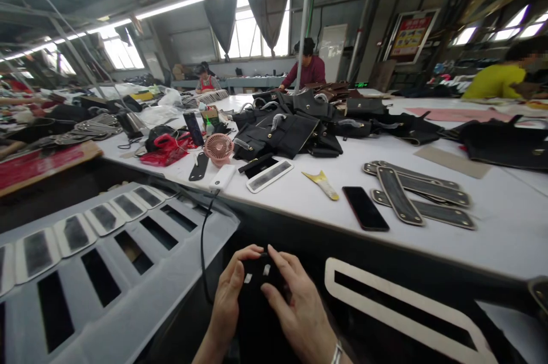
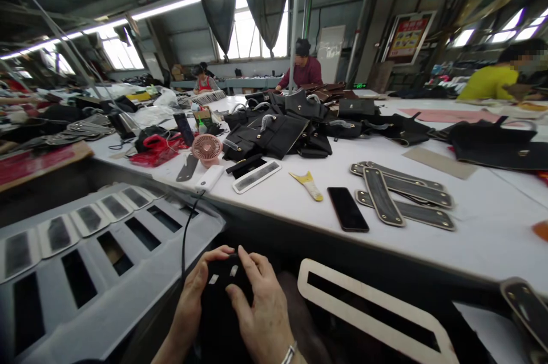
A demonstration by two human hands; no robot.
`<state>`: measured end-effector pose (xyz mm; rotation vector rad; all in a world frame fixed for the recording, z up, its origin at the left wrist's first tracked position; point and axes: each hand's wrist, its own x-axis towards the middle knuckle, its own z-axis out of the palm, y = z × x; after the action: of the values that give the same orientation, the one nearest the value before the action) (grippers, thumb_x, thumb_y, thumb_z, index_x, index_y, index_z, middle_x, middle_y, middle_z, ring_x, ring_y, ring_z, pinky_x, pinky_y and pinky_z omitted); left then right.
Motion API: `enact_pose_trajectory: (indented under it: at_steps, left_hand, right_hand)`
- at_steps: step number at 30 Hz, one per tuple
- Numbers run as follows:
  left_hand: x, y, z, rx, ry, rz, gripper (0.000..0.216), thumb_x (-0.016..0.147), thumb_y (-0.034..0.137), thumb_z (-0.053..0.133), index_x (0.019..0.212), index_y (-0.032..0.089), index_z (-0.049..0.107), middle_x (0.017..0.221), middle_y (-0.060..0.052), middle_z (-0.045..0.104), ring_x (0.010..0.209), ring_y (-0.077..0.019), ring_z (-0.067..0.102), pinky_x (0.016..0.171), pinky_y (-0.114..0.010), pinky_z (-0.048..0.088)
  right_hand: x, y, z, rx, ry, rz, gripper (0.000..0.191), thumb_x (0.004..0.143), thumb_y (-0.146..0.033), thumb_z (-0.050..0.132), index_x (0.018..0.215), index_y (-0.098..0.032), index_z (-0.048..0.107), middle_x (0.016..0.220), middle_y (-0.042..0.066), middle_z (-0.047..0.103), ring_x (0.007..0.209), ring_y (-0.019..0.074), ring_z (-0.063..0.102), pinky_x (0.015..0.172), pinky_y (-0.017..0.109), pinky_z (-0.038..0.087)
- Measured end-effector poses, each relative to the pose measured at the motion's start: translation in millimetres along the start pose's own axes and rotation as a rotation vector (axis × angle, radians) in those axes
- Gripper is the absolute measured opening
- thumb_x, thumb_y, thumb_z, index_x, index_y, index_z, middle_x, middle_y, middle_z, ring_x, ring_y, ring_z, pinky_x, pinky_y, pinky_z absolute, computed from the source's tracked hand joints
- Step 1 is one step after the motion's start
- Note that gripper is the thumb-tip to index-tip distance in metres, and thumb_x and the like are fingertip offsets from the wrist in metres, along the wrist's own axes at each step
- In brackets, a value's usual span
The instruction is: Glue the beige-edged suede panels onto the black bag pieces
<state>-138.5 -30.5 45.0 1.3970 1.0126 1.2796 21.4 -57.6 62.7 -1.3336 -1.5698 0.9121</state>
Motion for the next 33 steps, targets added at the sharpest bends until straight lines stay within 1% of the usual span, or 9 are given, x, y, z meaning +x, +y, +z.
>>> enact_pose_trajectory:
  at_steps: [2, 5, 7, 9, 13, 20, 24, 28, 33]
  left_hand:
    - [-1, 2, 2, -0.009, 0.004, 0.005, 0.036, 0.099, 0.042, 0.034, 0.102, 0.025, 0.065, 0.116, -0.003, 0.062, 0.119, -0.0233, 0.050, 0.107, -0.034, 0.029]
    - [-2, 3, 3, -0.008, 0.023, 0.007, 0.036, 0.099, 0.042, 0.034, 0.101, 0.024, 0.065, 0.115, -0.003, 0.063, 0.118, -0.0233, 0.050, 0.105, -0.034, 0.030]
    - [-3, 4, 4, -0.015, 0.041, 0.009, 0.036, 0.099, 0.042, 0.034, 0.100, 0.024, 0.065, 0.114, -0.004, 0.063, 0.117, -0.0238, 0.050, 0.104, -0.034, 0.031]
    - [-4, 4, 4, -0.017, 0.054, 0.009, 0.036, 0.099, 0.042, 0.034, 0.099, 0.023, 0.065, 0.114, -0.004, 0.062, 0.117, -0.0240, 0.050, 0.104, -0.034, 0.031]
    - [-4, 5, 3, 0.013, 0.054, 0.006, 0.034, 0.099, 0.042, 0.036, 0.100, 0.023, 0.064, 0.114, -0.004, 0.062, 0.116, -0.0235, 0.050, 0.103, -0.034, 0.031]
    - [-4, 6, 5, 0.030, 0.066, 0.009, 0.033, 0.098, 0.043, 0.038, 0.099, 0.023, 0.064, 0.113, -0.004, 0.063, 0.113, -0.0225, 0.053, 0.100, -0.032, 0.034]
    - [-3, 5, 6, 0.020, 0.091, -0.010, 0.031, 0.098, 0.043, 0.040, 0.097, 0.022, 0.063, 0.112, -0.005, 0.063, 0.111, -0.0225, 0.054, 0.098, -0.032, 0.036]
    - [-3, 4, 5, 0.005, 0.122, -0.006, 0.028, 0.096, 0.041, 0.045, 0.094, 0.020, 0.063, 0.108, -0.006, 0.064, 0.108, -0.0234, 0.055, 0.096, -0.033, 0.038]
    - [-7, 9, 4, 0.010, 0.073, 0.000, 0.024, 0.095, 0.039, 0.049, 0.093, 0.020, 0.063, 0.106, -0.007, 0.064, 0.104, -0.0232, 0.057, 0.092, -0.032, 0.042]
  right_hand:
    - [1, -1, 4, -0.035, 0.072, -0.080, 0.048, 0.084, -0.019, 0.054, 0.131, -0.030, 0.056, 0.123, 0.007, 0.055, 0.112, 0.0222, 0.054, 0.096, 0.036, 0.047]
    - [-3, 0, 11, -0.087, 0.209, -0.183, 0.035, 0.085, -0.016, 0.053, 0.116, -0.027, 0.064, 0.106, 0.007, 0.059, 0.099, 0.0218, 0.056, 0.084, 0.034, 0.050]
    - [-7, 1, 14, -0.113, 0.242, -0.167, 0.020, 0.085, -0.018, 0.054, 0.100, -0.023, 0.066, 0.092, 0.007, 0.060, 0.088, 0.0222, 0.056, 0.076, 0.035, 0.048]
    - [-8, 0, 14, -0.131, 0.201, -0.054, 0.004, 0.084, -0.023, 0.058, 0.084, -0.021, 0.061, 0.081, 0.005, 0.059, 0.079, 0.0220, 0.055, 0.071, 0.035, 0.045]
    - [-6, -9, 7, -0.221, -0.012, 0.191, 0.022, 0.079, -0.033, 0.063, 0.070, -0.022, 0.046, 0.065, 0.001, 0.054, 0.062, 0.0187, 0.049, 0.059, 0.031, 0.034]
    - [2, -19, -7, -0.384, -0.177, 0.162, 0.031, 0.081, -0.039, 0.060, 0.063, -0.021, 0.042, 0.059, -0.001, 0.051, 0.055, 0.0150, 0.043, 0.056, 0.029, 0.021]
    - [4, -12, -9, -0.179, -0.252, 0.144, 0.037, 0.081, -0.033, 0.058, 0.055, -0.020, 0.035, 0.053, -0.004, 0.039, 0.053, 0.0108, 0.036, 0.053, 0.027, 0.022]
    - [2, -6, -7, 0.061, -0.257, 0.086, 0.040, 0.081, -0.029, 0.054, 0.051, -0.020, 0.029, 0.051, -0.006, 0.028, 0.051, 0.0083, 0.026, 0.049, 0.026, 0.018]
    - [-4, 10, -1, 0.387, -0.222, 0.225, 0.041, 0.075, -0.033, 0.062, 0.050, -0.020, 0.031, 0.050, -0.007, 0.026, 0.051, 0.0076, 0.022, 0.049, 0.026, 0.016]
